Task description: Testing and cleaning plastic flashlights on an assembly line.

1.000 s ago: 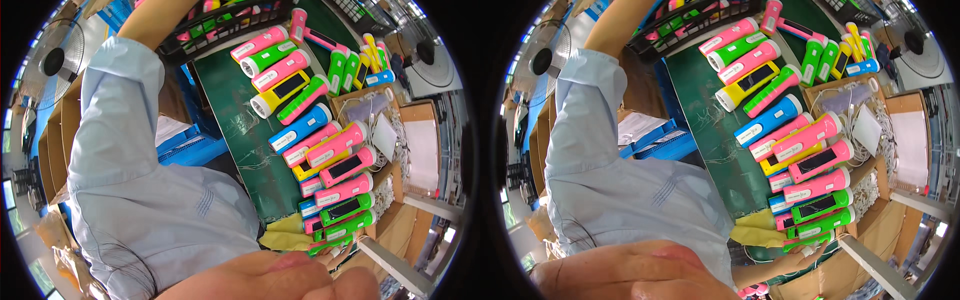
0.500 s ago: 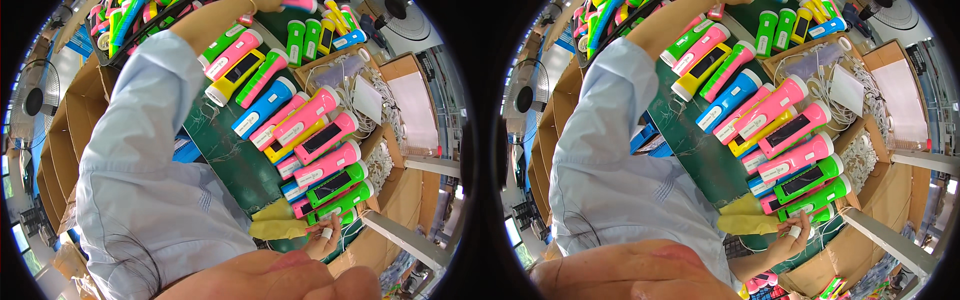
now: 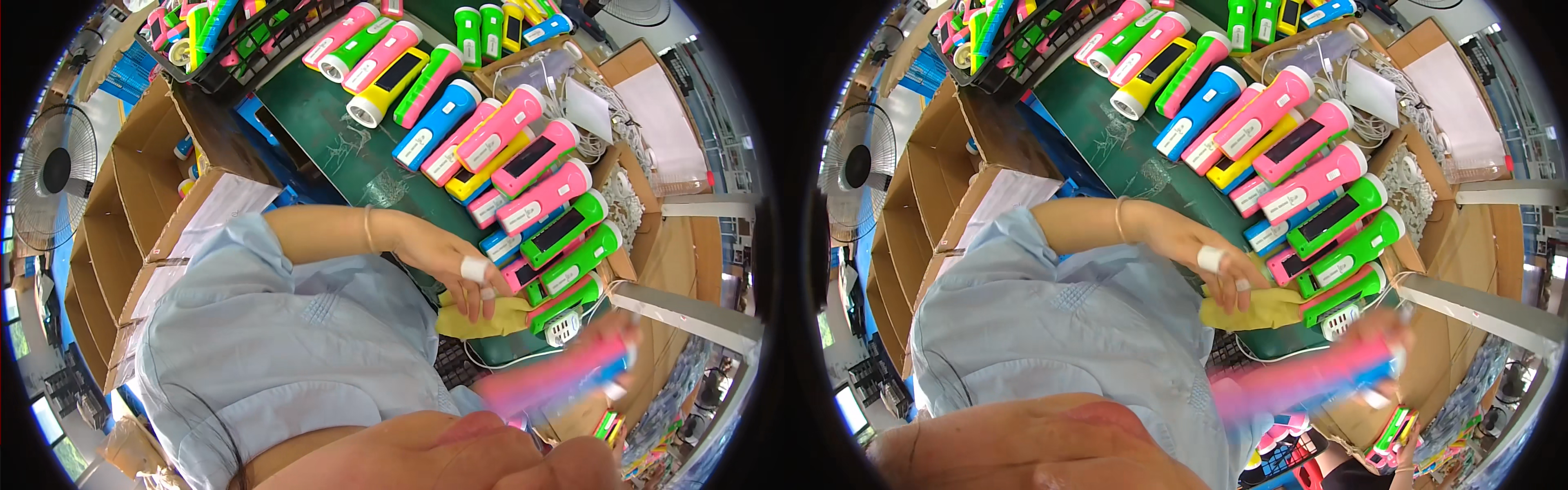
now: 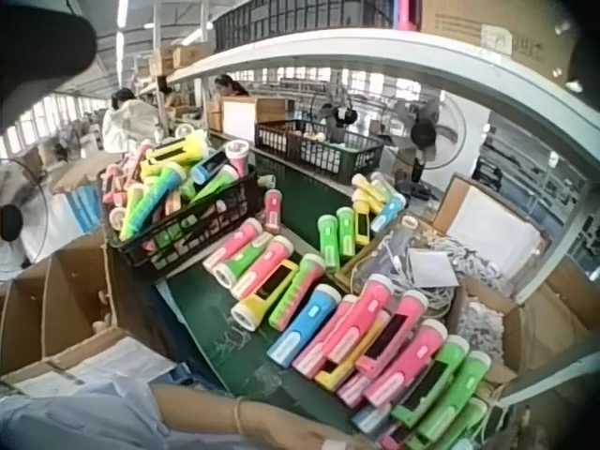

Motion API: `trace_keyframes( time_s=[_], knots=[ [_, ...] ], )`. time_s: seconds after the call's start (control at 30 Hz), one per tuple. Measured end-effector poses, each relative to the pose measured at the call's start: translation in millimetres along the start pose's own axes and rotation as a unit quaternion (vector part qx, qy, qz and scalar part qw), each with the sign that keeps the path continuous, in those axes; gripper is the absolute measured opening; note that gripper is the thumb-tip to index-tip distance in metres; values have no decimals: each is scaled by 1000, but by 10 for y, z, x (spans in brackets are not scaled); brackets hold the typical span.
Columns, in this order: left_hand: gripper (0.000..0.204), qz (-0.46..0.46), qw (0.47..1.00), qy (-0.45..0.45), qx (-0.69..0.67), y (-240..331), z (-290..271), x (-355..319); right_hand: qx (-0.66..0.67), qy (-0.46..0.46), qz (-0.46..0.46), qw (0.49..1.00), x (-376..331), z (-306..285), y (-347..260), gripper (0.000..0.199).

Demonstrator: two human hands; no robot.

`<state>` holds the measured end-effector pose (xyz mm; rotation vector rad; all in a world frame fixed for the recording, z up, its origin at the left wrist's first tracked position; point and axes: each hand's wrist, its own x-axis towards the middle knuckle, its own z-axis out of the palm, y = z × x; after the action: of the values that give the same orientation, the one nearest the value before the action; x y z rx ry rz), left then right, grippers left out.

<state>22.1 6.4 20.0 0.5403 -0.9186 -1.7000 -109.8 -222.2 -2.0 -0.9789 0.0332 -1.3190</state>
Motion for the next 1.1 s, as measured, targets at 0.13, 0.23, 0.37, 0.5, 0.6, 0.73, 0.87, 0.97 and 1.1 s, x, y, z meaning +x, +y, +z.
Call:
trace_keyframes(
  time_s=[0.13,0.23,0.37,0.5,0.6,0.73,0.87,0.97,1.1],
  knots=[
    [74,54,992,25,115,-317,-151,47,-483,-334,191,787,-70,744,-743,21],
    [61,-3,995,76,59,-276,122,125,-457,-314,249,794,-444,848,-500,27],
    [33,7,949,284,-138,-200,179,276,-478,-220,95,845,-503,551,-400,33],
    [37,45,935,298,-187,-47,160,425,-388,-144,299,860,-745,358,-518,19],
    [38,43,937,261,-226,-32,96,511,-345,-131,313,875,-915,269,-501,21],
    [38,51,939,231,-249,-19,104,533,-362,-106,300,876,-981,187,-517,28],
    [28,44,936,291,-196,-83,89,539,-319,-67,345,880,-982,186,-518,30],
    [25,71,922,375,-64,-45,152,559,-194,-52,393,898,-906,136,-474,30],
    [46,167,882,359,254,359,78,490,-132,-61,406,902,-613,121,-578,33]
  ],
)
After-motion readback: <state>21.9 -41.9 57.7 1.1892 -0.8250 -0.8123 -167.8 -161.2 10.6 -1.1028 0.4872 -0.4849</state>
